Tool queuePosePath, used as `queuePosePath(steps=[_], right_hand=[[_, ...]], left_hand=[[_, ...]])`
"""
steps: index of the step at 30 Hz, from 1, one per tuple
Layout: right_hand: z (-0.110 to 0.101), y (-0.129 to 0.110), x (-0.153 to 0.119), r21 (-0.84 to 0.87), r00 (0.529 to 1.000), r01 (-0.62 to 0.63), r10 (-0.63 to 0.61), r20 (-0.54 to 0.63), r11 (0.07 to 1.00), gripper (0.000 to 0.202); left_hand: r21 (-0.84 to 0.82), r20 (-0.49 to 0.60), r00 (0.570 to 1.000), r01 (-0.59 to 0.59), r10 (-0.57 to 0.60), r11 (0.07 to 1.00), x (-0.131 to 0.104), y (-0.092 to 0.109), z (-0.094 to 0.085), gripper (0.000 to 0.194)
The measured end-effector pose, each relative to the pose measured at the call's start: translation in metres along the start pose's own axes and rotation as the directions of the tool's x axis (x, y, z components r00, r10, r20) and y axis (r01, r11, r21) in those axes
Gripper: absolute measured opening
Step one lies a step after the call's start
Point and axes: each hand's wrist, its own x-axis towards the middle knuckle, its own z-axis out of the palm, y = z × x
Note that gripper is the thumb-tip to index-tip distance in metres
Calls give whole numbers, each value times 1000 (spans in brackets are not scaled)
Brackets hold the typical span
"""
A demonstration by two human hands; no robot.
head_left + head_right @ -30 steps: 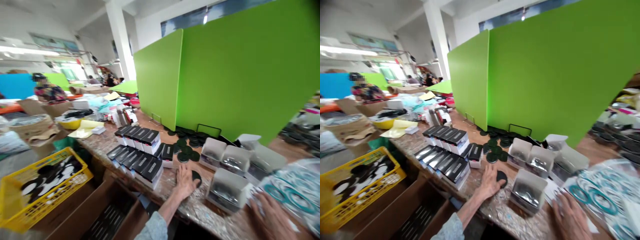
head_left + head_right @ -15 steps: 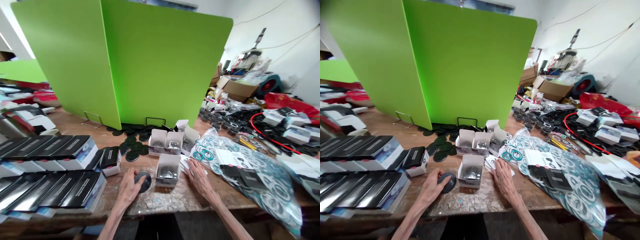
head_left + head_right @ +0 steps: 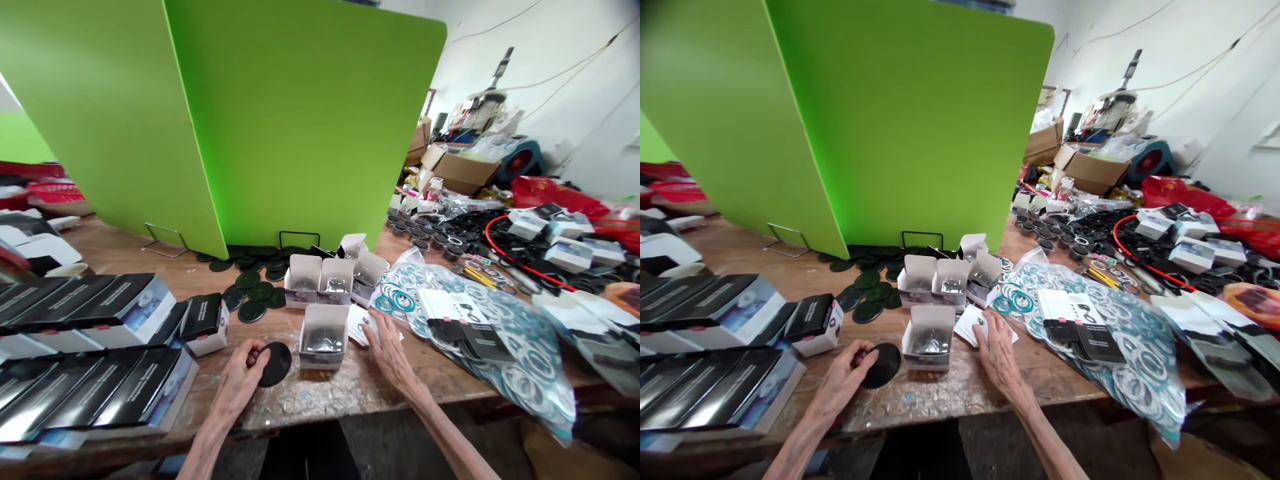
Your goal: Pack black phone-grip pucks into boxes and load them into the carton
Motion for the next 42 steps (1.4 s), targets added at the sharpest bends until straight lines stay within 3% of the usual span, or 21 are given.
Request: queuePosePath(steps=[3, 9, 14, 18, 23, 28, 32, 36, 38, 40, 42], right_hand=[[1, 8, 7, -5, 997, -75, 75, 1, 997, 32], [3, 12, 9, 118, 993, -105, 110, -37, 987, 25], [-6, 10, 8, 230, 986, -144, 159, -48, 963, 20], [-18, 13, 11, 265, 963, -216, 250, -103, 940, 23], [-47, 10, 16, 319, 930, -313, 357, -88, 895, 29], [-85, -36, 6, 434, 944, -307, 327, 31, 847, 31], [-89, -88, -6, 643, 936, -351, 249, 248, 681, 30], [-71, -124, -15, 826, 880, -466, 267, 394, 318, 30], [-62, -133, -19, 861, 865, -475, 276, 419, 180, 30], [-59, -137, -21, 881, 875, -446, 282, 393, 156, 33], [-60, -135, -18, 888, 898, -386, 321, 300, 249, 30]], left_hand=[[-21, -10, 1000, 3, -3, 1000, 1, -6, 2, 33], [-120, 15, 1000, 12, -10, 993, 4, -14, 3, 37], [-205, 9, 1000, 30, -29, 978, 0, -7, 0, 40], [-411, -35, 989, 116, -143, 904, -3, 5, -11, 43], [-673, 30, 958, 230, -284, 703, -17, 31, -29, 42], [-753, 143, 977, 212, -160, 623, -43, 86, -21, 36], [-790, 209, 977, 191, -38, 582, -54, 117, 3, 29], [-793, 117, 992, 125, -51, 596, -60, 122, 18, 26], [-770, 73, 996, 87, -48, 633, -62, 118, 19, 25], [-728, 44, 999, 47, -21, 684, -61, 112, 20, 24], [-687, -7, 1000, -20, 21, 727, -56, 105, 23, 24]])
